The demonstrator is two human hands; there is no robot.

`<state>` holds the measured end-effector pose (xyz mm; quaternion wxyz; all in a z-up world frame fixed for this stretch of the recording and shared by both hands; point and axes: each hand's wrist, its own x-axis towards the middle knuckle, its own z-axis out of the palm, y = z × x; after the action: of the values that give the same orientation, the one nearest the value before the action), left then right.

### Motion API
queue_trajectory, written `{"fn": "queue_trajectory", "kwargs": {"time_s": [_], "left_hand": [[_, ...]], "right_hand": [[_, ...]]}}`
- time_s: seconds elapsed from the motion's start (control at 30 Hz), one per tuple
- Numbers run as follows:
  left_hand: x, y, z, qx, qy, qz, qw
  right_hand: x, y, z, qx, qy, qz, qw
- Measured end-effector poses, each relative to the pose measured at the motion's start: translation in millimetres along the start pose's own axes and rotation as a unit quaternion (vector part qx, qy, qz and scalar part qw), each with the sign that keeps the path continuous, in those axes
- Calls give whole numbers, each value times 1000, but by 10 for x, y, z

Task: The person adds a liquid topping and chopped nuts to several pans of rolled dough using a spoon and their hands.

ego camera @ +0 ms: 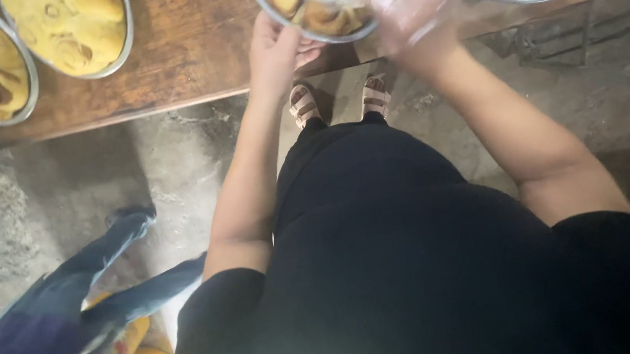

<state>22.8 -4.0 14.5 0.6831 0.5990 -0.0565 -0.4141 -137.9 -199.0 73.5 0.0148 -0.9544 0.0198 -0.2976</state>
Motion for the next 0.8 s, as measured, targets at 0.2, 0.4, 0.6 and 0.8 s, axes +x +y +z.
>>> {"fn": "queue_trajectory", "kwargs": {"time_s": [0.2, 0.4, 0.6, 0.8], "left_hand": [[69, 13, -477, 18, -16, -97, 995], [243, -598, -980, 69, 12, -37, 997], [-1, -955, -1066, 86, 0, -95, 992], [34, -927, -619, 85, 26, -87, 992]], "right_hand": [[-635, 476, -99, -7, -31, 90, 995], [-1182, 1348, 159, -74, -110, 232, 964], [-965, 1334, 62, 285, -101, 346, 888], [-596, 768, 271, 90, -102, 137, 981]]}}
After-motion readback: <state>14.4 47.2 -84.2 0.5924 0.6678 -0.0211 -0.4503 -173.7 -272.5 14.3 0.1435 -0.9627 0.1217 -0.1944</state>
